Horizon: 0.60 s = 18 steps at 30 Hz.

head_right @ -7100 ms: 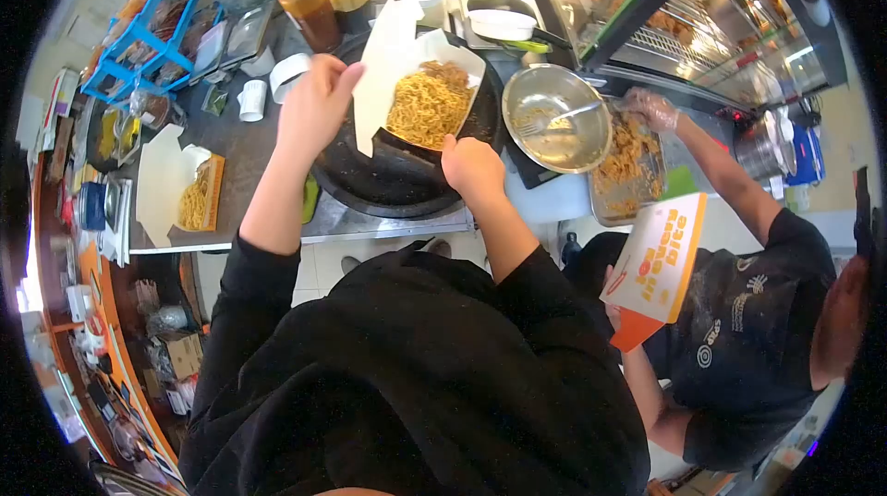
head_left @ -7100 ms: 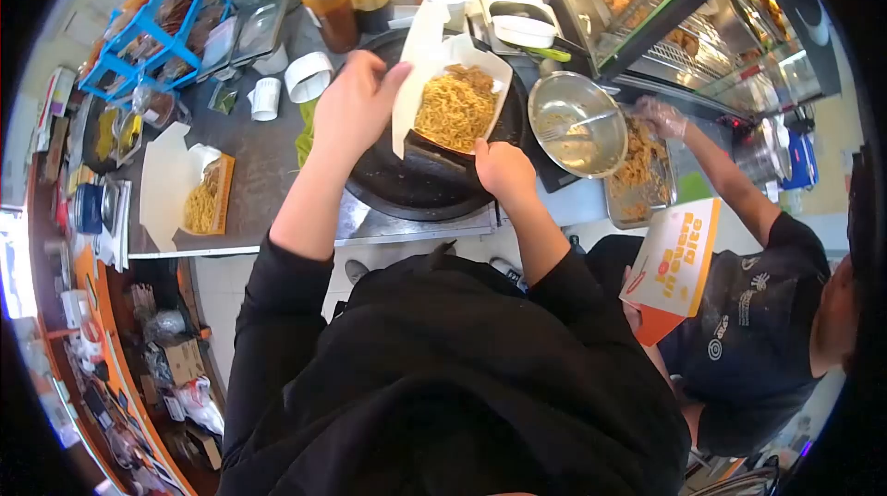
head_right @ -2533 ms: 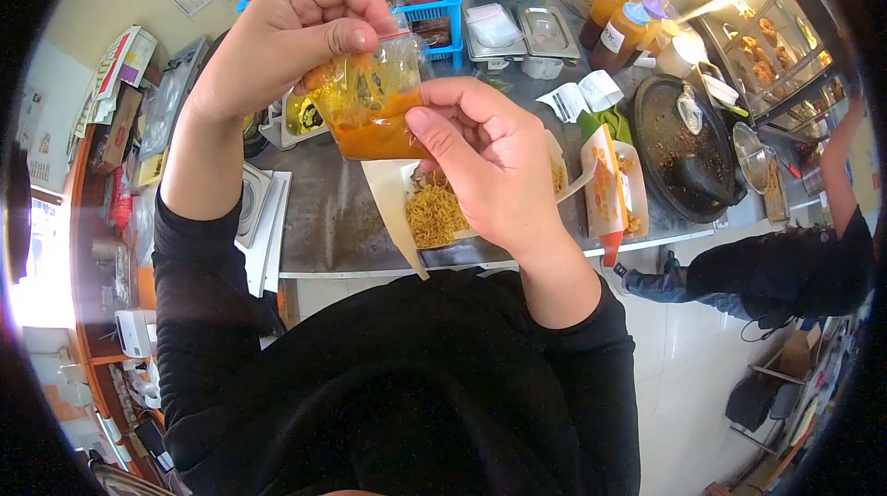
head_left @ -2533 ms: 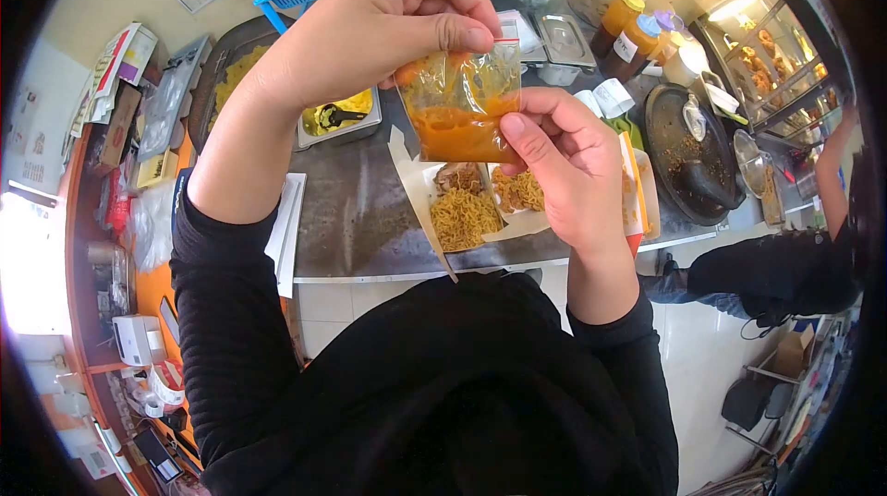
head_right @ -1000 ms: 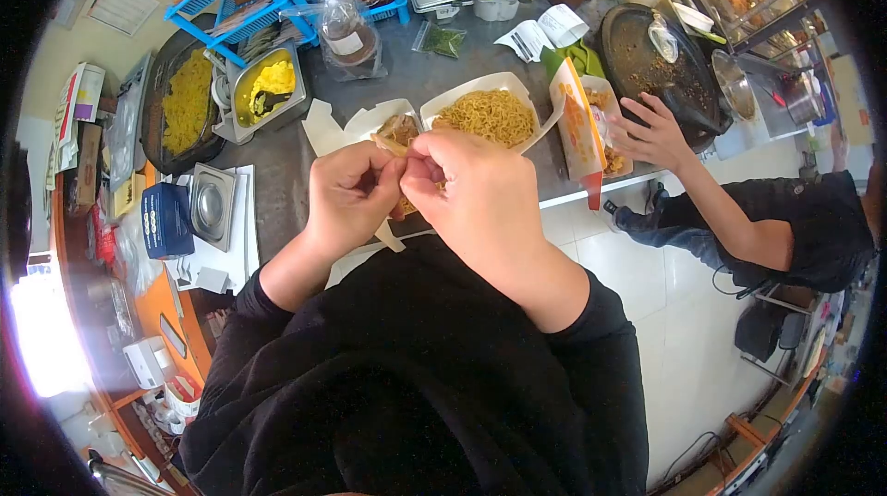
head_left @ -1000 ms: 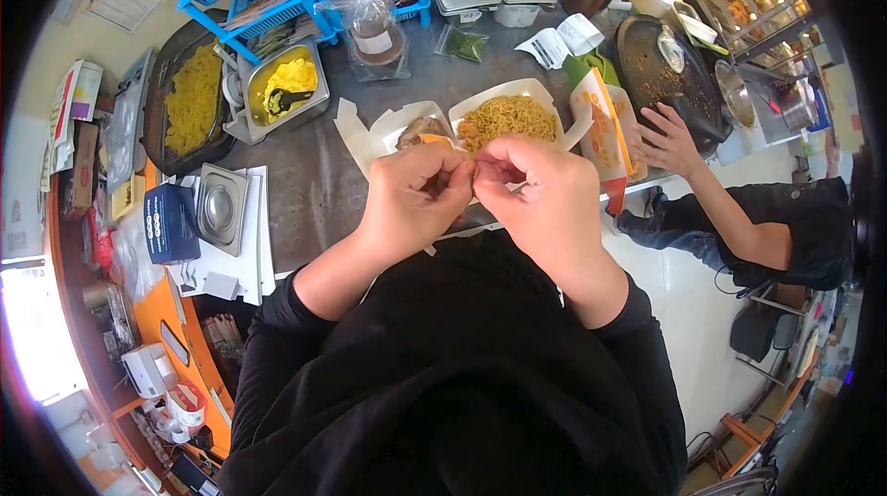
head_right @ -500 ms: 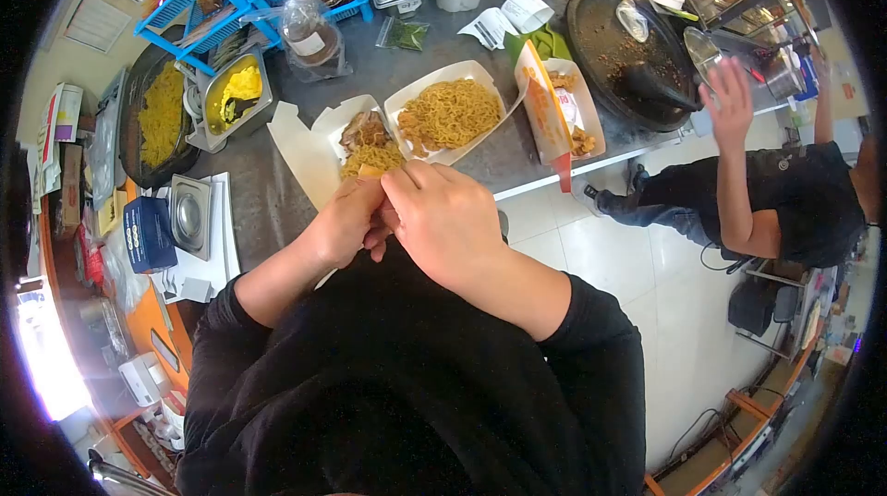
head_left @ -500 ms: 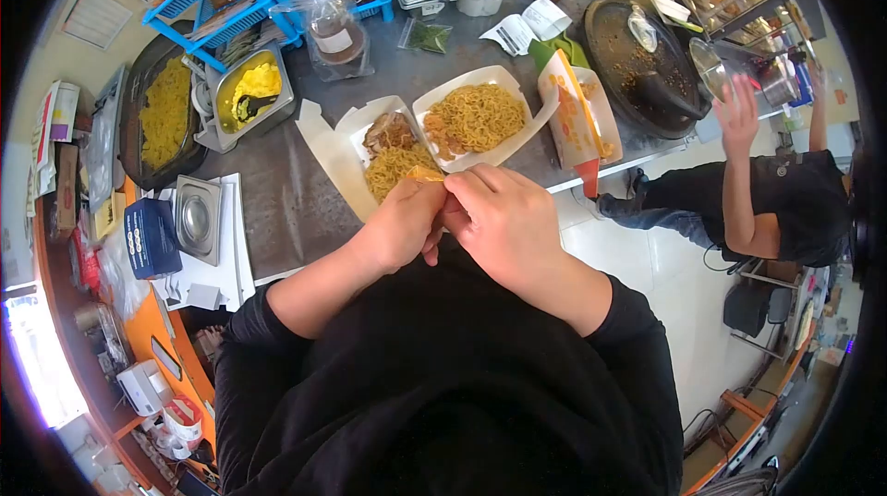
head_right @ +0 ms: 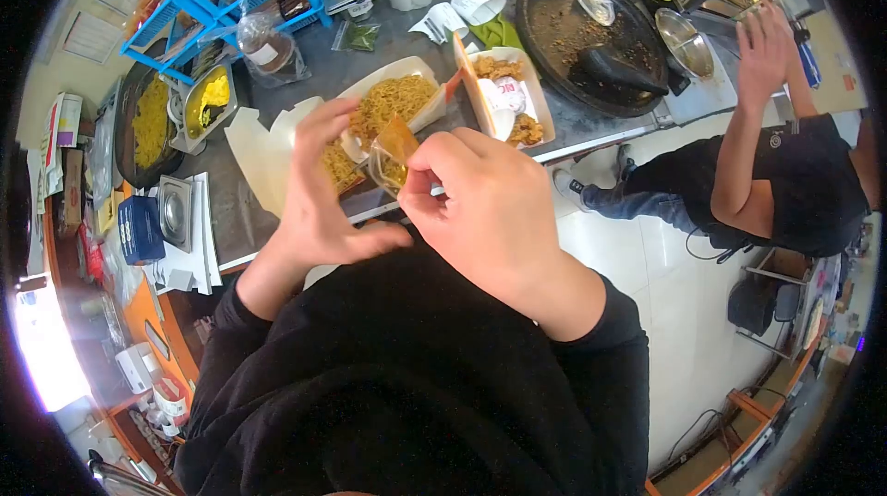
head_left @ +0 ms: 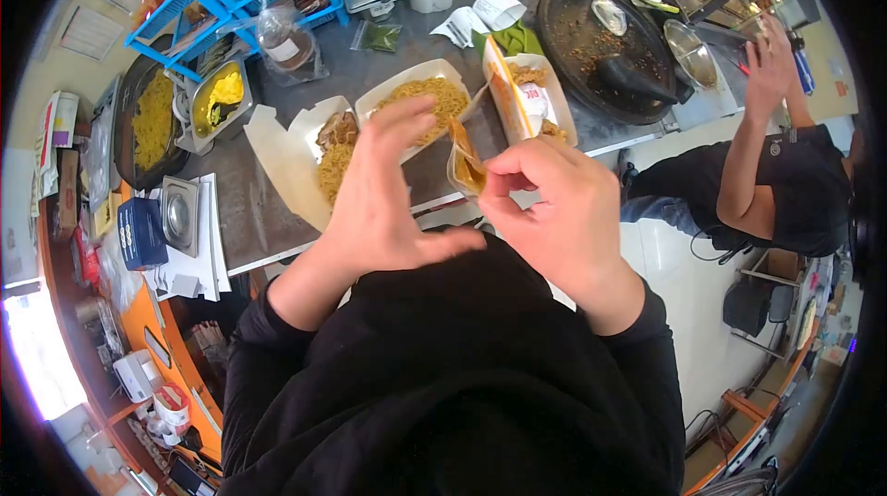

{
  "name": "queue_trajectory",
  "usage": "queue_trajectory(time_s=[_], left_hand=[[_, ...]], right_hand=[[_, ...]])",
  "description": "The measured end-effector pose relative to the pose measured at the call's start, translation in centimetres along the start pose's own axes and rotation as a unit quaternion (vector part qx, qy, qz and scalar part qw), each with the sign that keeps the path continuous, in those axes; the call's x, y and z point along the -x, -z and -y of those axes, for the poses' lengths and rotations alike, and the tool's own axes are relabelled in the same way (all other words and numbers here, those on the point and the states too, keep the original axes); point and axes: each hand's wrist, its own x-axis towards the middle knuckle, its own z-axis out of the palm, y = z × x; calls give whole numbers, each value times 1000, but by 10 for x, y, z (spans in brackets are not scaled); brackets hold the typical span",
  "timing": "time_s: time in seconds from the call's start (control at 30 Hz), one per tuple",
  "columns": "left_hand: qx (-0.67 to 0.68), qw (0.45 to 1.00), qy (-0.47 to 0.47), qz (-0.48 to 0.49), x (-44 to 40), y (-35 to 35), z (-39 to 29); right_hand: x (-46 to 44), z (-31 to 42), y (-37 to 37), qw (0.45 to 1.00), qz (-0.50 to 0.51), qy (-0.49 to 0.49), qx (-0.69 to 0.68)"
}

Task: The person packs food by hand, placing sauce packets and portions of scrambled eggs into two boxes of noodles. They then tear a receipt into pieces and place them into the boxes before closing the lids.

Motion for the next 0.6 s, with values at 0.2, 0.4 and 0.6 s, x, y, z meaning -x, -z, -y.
queue_trajectory(time_s=[0.2, 0.4, 0.6], left_hand=[[156, 983, -78, -58, 6, -76, -8], [229, 973, -6, -32, 16, -107, -19], [120, 991, -39, -50, 13, -118, -27]], right_hand=[[13, -10, 42, 998, 27, 58, 4], [25, -22, 67, 982, -1, 161, 103], [40, -17, 105, 916, 265, 301, 0]])
